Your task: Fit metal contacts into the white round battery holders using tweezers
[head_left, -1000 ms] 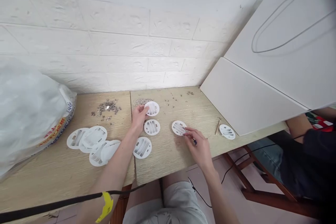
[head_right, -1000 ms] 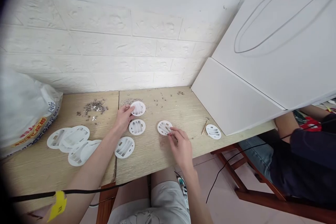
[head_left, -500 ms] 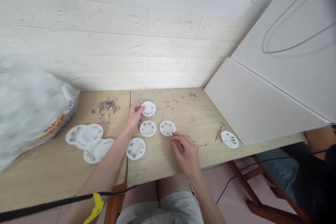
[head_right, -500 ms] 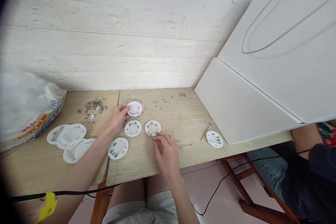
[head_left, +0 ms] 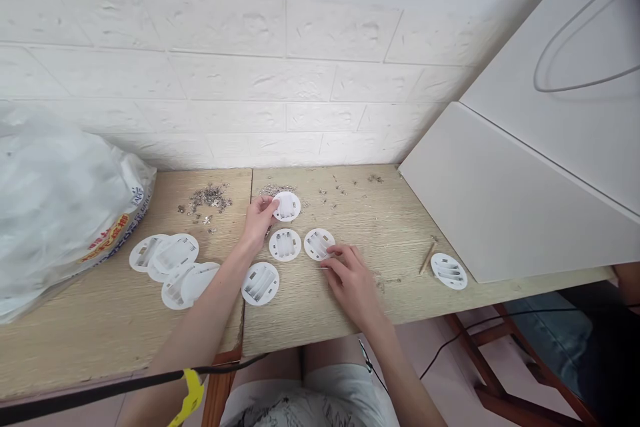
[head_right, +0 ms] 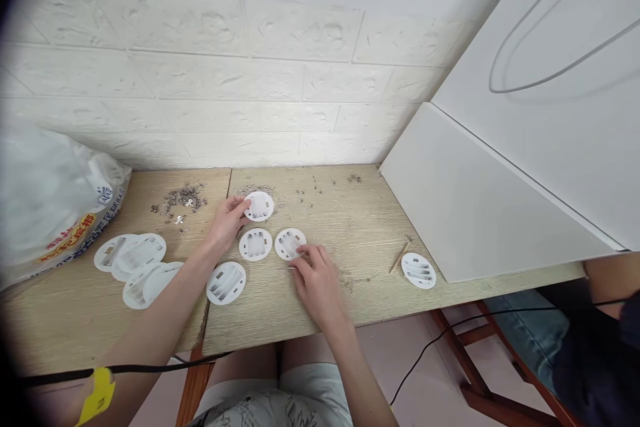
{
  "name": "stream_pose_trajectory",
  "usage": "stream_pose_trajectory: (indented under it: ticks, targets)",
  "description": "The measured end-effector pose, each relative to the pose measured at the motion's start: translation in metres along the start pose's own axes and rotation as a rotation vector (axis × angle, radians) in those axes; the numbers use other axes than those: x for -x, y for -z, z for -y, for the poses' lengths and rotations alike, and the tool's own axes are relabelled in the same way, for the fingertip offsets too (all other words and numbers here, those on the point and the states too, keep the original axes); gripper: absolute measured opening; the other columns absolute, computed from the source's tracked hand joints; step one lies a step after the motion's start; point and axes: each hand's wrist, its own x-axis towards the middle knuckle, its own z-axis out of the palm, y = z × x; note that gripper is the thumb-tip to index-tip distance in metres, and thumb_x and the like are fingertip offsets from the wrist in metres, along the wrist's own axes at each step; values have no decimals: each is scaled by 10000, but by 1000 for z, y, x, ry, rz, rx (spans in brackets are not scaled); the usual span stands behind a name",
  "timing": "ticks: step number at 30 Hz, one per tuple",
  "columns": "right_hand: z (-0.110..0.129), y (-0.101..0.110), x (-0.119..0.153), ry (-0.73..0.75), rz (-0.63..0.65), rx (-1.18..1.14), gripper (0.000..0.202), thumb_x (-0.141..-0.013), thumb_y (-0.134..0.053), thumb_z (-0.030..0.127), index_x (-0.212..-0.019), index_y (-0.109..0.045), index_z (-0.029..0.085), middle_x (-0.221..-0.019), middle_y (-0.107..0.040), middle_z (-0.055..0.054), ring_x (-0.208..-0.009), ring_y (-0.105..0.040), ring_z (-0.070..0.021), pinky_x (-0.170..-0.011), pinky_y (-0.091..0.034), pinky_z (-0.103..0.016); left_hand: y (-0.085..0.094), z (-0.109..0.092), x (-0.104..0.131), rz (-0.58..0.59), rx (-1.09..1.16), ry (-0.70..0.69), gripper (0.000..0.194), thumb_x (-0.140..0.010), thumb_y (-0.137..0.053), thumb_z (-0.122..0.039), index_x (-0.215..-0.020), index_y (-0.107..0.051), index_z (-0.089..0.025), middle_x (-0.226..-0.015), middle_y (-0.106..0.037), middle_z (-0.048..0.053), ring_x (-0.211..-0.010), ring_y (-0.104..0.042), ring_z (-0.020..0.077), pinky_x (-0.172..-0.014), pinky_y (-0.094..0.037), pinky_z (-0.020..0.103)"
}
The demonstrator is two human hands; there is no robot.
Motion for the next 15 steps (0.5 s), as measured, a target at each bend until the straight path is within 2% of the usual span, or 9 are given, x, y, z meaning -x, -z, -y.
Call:
stream_pose_trajectory:
  ticks: [5, 8, 12, 15]
  targets:
    - [13, -11, -10, -77, -19, 16, 192, -843, -514, 125, -869, -675, 227, -948, -564, -79, -886, -514, -205, -690, -476, -323, 1, 2, -1, 3, -2, -10, 281, -626, -705, -360, -768, -555, -170, -793, -601, 15, -716, -579, 131, -646, -482, 251]
    - [17, -15, -12, -107, -63, -29, 182, -839, -522, 132, -862, -678, 224, -956, -555, -79, -856, -506, -193, -687, -470, -320, 0, 3, -1, 7, -1, -7, 289, -623, -706, -367, -770, -555, -169, -785, -598, 17, -714, -578, 133, -649, -479, 254]
    - [16, -18, -8, -149, -172, -243, 166, -851, -518, 173, -892, -674, 216, -1014, -541, -83, -841, -526, -167, -687, -479, -300, 1, 3, -2, 9, 13, -4, 291, -618, -709, -367, -760, -552, -168, -794, -601, 24, -711, -581, 137, -639, -475, 254]
    - [14, -16, -5, -266, -261, -425, 143, -854, -524, 202, -880, -665, 205, -930, -562, -61, -746, -540, -136, -581, -454, -250, 1, 3, -2, 12, 20, 7, 286, -623, -708, -359, -768, -554, -167, -808, -602, 26, -715, -582, 135, -653, -480, 261]
